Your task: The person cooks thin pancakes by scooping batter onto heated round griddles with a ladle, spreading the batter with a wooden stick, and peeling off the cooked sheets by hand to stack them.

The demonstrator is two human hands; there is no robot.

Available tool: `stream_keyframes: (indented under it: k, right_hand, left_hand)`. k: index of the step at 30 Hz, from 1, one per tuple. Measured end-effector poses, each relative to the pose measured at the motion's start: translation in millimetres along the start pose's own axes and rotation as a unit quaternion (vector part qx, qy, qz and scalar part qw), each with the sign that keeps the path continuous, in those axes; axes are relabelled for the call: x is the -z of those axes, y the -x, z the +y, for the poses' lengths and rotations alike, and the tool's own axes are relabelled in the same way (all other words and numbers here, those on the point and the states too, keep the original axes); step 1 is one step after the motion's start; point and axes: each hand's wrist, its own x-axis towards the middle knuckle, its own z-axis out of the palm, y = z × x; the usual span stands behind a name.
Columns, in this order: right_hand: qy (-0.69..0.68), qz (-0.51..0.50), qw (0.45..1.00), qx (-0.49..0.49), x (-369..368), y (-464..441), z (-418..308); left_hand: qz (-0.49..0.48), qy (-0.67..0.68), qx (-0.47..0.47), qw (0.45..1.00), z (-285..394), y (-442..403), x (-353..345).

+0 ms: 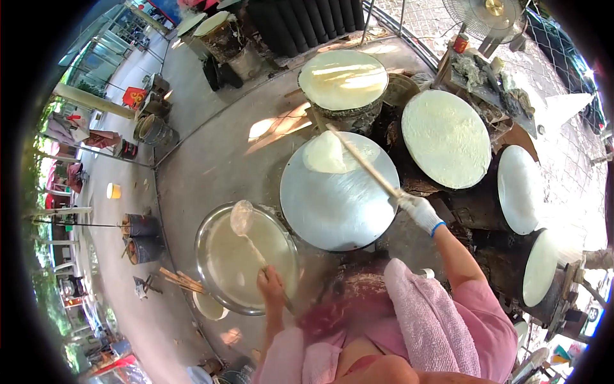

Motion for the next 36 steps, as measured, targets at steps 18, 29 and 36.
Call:
stream_keyframes:
  k: [18, 29, 36]
  right_hand:
    - [-0.025, -0.289, 0.949, -0.123, 30, -59, -35]
    - [0.059, -0.348, 0.933, -0.065, 47, -105, -35]
    - [0.01, -0.414, 0.909, -0.04, 45, -182, -15]
  left_hand:
    - [0.087, 0.041, 0.043, 0.994, -22, 48, -48]
    - [0.129, 0.015, 0.06, 0.99, -15, 75, -63]
    - [0.129, -0.236, -0.104, 0.958, -66, 71, -45]
